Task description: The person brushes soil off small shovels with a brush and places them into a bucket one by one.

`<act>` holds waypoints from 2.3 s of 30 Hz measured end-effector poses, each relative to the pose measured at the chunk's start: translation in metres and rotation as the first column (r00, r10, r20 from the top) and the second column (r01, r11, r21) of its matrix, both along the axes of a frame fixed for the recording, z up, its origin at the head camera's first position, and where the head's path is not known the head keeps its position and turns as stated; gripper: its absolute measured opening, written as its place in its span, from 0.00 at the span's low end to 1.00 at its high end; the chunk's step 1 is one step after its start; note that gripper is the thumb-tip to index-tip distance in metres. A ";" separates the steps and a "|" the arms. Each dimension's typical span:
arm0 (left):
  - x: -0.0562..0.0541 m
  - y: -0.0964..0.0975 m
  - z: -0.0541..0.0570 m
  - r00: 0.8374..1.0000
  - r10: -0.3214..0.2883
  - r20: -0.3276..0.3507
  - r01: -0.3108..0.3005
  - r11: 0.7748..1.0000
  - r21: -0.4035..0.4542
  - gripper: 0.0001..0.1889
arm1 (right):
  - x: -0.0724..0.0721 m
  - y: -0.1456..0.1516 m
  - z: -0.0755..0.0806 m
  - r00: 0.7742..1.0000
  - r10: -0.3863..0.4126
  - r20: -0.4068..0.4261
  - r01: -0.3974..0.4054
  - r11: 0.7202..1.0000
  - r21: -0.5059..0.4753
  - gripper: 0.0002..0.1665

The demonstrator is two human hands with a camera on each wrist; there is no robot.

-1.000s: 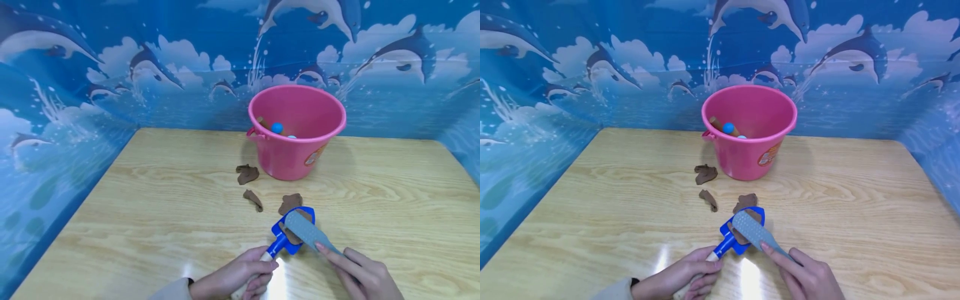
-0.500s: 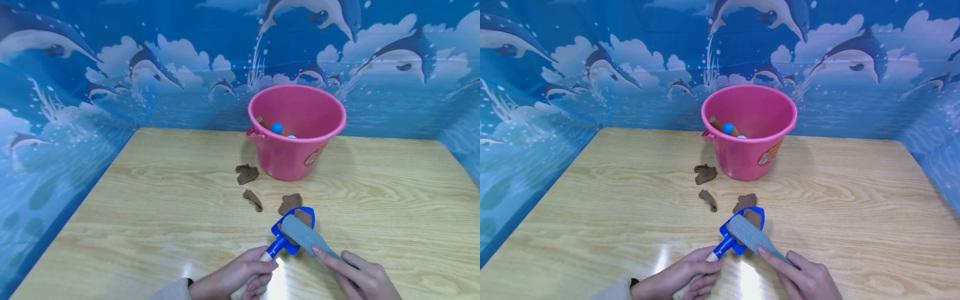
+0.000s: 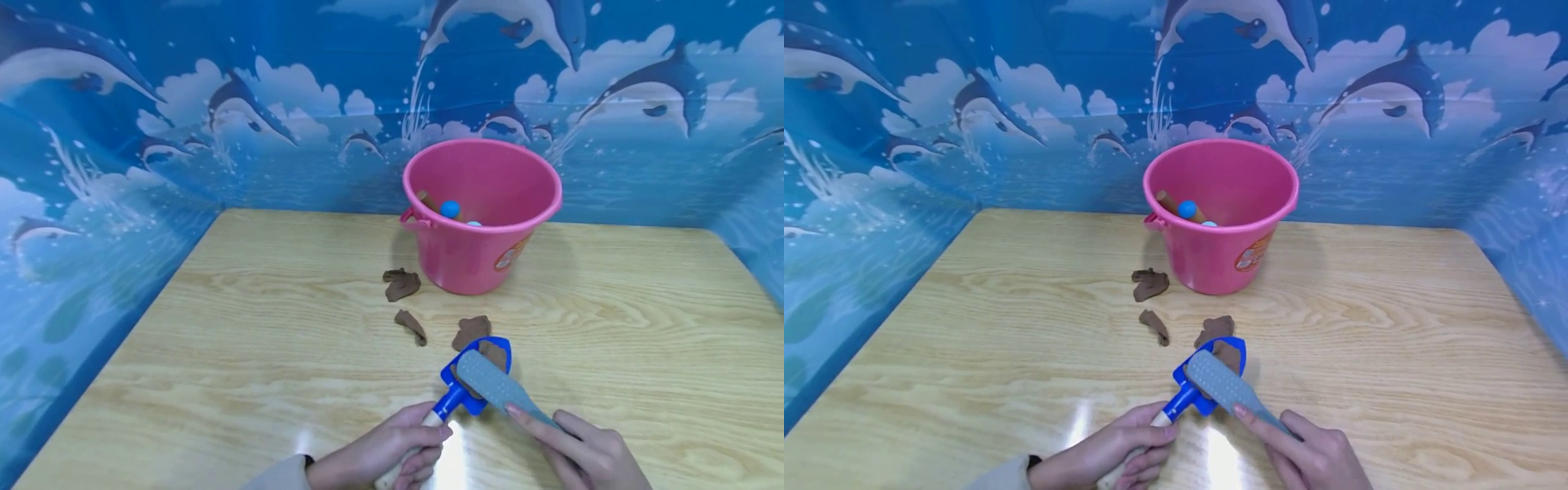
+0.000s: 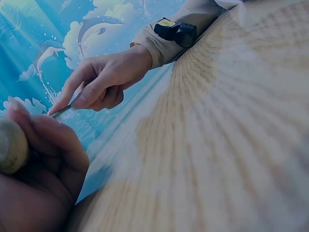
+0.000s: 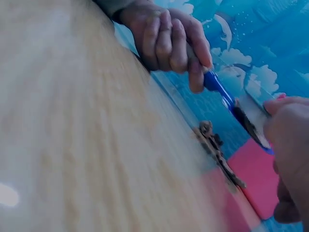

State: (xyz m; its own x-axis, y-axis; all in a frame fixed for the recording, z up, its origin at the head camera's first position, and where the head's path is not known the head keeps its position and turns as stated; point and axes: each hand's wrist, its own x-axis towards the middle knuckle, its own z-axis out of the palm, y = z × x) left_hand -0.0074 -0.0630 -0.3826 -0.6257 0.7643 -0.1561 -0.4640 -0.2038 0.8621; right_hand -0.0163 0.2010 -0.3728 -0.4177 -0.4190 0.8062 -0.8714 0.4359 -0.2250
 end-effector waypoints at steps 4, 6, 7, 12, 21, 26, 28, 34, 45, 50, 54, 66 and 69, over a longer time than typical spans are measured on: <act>0.000 0.000 0.000 1.000 -0.001 0.002 0.001 1.000 0.004 0.07 | 0.003 0.000 -0.001 0.994 -0.104 0.035 0.102 0.994 0.049 0.24; 0.000 0.000 0.000 1.000 0.001 -0.006 -0.001 1.000 -0.010 0.08 | 0.003 0.001 -0.001 0.990 -0.138 0.021 0.137 0.990 0.039 0.24; 0.000 0.000 0.000 1.000 0.002 -0.013 -0.002 1.000 -0.019 0.09 | 0.002 0.001 -0.001 0.988 -0.152 0.012 0.151 0.988 0.035 0.24; 0.001 0.001 0.002 1.000 0.010 -0.009 -0.010 0.999 -0.043 0.09 | -0.005 0.005 0.001 0.989 -0.139 -0.048 0.136 0.989 -0.063 0.21; 0.000 0.000 0.001 0.999 -0.006 -0.048 0.004 1.000 -0.031 0.08 | 0.006 0.000 0.000 0.998 -0.040 0.042 0.038 0.998 0.049 0.23; 0.000 0.000 0.001 0.999 -0.005 -0.039 0.004 1.000 -0.027 0.09 | 0.004 0.000 0.001 0.991 -0.130 -0.015 0.130 0.991 0.028 0.22; 0.000 0.000 0.001 1.000 -0.004 -0.022 0.003 1.000 -0.025 0.09 | 0.001 -0.001 0.002 0.991 -0.127 -0.050 0.127 0.992 -0.005 0.21; 0.001 0.000 0.001 0.999 -0.011 -0.030 0.010 0.999 -0.031 0.09 | -0.004 0.002 0.007 0.992 -0.091 -0.082 0.083 0.991 -0.102 0.19; 0.000 0.000 0.001 0.999 -0.016 -0.032 0.015 1.000 -0.025 0.09 | 0.005 0.002 -0.002 0.990 -0.138 0.036 0.138 0.990 0.027 0.24; -0.001 0.000 0.002 1.000 -0.021 -0.016 0.020 0.999 -0.026 0.09 | -0.001 0.005 -0.002 0.998 -0.069 -0.008 0.069 0.997 -0.024 0.21; 0.000 -0.001 0.002 1.000 -0.027 -0.011 0.026 0.999 -0.020 0.08 | 0.001 0.003 -0.001 0.997 0.068 0.030 -0.069 0.997 0.039 0.20; 0.001 0.000 0.001 0.998 -0.026 -0.058 0.024 0.999 -0.023 0.09 | -0.003 0.003 0.005 0.996 -0.067 -0.055 0.064 0.996 -0.055 0.19; 0.000 0.000 0.001 1.000 -0.017 -0.012 0.016 1.000 -0.015 0.09 | -0.003 0.002 0.005 0.997 0.070 -0.042 -0.070 0.998 0.000 0.19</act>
State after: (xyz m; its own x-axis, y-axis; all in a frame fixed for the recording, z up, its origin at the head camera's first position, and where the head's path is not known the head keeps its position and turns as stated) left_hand -0.0072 -0.0633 -0.3813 -0.6149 0.7722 -0.1598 -0.4568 -0.1837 0.8704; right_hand -0.0188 0.2032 -0.3683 -0.3531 -0.4451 0.8229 -0.9085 0.3733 -0.1879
